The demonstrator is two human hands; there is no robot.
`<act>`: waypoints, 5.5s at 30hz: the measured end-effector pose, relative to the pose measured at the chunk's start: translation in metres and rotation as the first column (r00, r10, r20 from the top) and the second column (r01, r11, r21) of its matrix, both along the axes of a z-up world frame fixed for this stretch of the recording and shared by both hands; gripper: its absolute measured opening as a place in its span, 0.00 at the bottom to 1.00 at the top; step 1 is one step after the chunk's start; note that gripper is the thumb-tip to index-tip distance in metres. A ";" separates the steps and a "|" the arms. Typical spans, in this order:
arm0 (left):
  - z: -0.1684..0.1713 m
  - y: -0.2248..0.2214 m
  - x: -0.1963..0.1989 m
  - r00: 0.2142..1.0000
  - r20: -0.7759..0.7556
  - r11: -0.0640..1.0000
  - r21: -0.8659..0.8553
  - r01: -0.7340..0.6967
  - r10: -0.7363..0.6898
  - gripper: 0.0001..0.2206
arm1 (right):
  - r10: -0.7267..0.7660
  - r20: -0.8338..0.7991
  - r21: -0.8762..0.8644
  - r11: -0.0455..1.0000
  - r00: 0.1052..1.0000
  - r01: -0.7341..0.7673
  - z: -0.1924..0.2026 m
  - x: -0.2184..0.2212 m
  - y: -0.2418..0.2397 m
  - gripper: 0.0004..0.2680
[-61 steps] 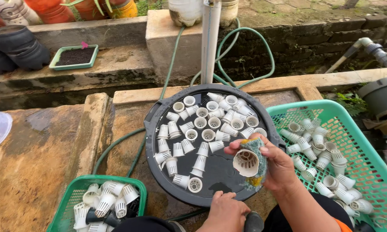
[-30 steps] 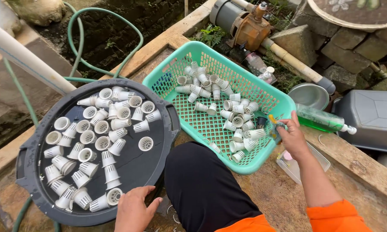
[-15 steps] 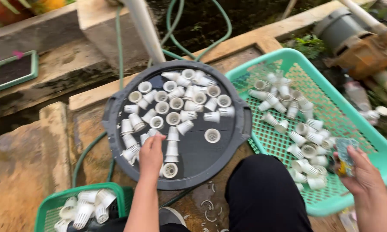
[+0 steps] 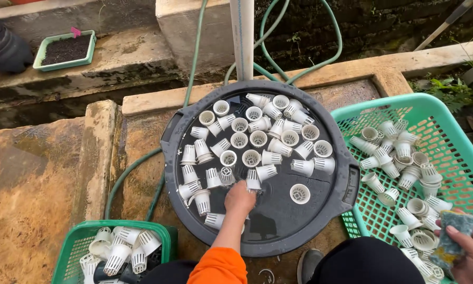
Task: Cleaning plastic hydroponic net pots using water and a sponge.
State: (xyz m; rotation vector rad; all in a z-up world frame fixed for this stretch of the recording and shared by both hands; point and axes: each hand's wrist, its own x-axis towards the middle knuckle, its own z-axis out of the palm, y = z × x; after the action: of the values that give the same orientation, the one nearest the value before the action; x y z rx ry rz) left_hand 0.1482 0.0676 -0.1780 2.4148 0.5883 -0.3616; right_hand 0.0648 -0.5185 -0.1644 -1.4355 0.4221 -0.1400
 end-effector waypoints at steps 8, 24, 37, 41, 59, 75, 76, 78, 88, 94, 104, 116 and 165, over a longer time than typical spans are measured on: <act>-0.008 0.011 0.017 0.976 0.075 0.938 -0.301 -0.173 0.204 0.20 | 0.043 -0.044 0.073 0.997 0.998 -0.040 0.089 0.050 0.074 0.13; 0.150 0.006 0.011 0.856 -0.177 -0.194 -0.977 -0.092 0.486 0.18 | 0.404 0.095 -0.152 0.909 0.910 -0.388 0.257 0.113 0.231 0.20; 0.200 0.014 -0.039 0.826 -0.187 -0.143 -0.981 -0.130 0.532 0.23 | 0.651 0.138 -0.207 0.756 0.746 -0.621 0.235 0.101 0.383 0.11; 0.202 0.013 -0.044 0.760 -0.143 -0.078 -0.990 -0.121 0.634 0.23 | 0.710 0.447 -0.691 0.660 0.544 -0.295 0.249 0.060 0.418 0.08; 0.221 0.001 -0.028 0.639 -0.345 -0.350 -0.929 -0.124 0.688 0.11 | 0.924 0.170 -0.984 0.179 0.341 0.006 0.210 0.053 0.441 0.13; 0.221 -0.015 -0.035 0.791 -0.157 -0.272 -0.962 0.012 0.591 0.14 | 0.863 0.262 -0.689 0.481 0.432 -0.542 0.203 0.045 0.430 0.06; 0.208 -0.014 -0.033 0.792 -0.160 -0.271 -0.963 0.007 0.589 0.14 | 0.861 0.261 -0.687 0.483 0.436 -0.543 0.206 0.045 0.430 0.06; 0.184 -0.013 -0.025 0.710 -0.272 -0.318 -0.945 -0.072 0.649 0.14 | 0.879 0.194 -0.750 0.420 0.436 -0.511 0.212 0.049 0.431 0.08; 0.226 -0.006 -0.039 0.758 -0.155 -0.350 -0.931 0.102 0.633 0.13 | 0.767 -0.004 0.471 0.568 0.642 -0.675 0.182 0.078 0.409 0.12; 0.211 -0.015 -0.024 0.724 -0.139 -0.308 -0.945 0.105 0.675 0.12 | 0.834 0.041 -0.258 0.541 0.550 -0.801 0.207 0.045 0.434 0.11; 0.188 -0.003 -0.029 0.648 -0.383 -0.441 -0.894 -0.081 0.658 0.14 | 0.836 0.152 -0.731 0.454 0.527 -0.509 0.178 0.070 0.431 0.10; 0.192 -0.010 -0.030 0.713 -0.196 -0.236 -0.971 -0.044 0.674 0.11 | 0.913 0.229 -0.965 0.259 0.338 -0.045 0.207 0.046 0.439 0.11; 0.226 -0.009 -0.050 0.668 0.744 0.968 -0.172 0.182 0.007 0.35 | 0.846 0.314 -0.597 0.529 0.431 -0.603 0.227 0.085 0.402 0.19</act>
State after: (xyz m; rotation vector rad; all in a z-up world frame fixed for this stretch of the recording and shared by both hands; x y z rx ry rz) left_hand 0.0981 0.0587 0.0482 2.1014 0.0397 0.5025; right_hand 0.1498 -0.1166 0.0628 -1.7696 -0.8562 0.0845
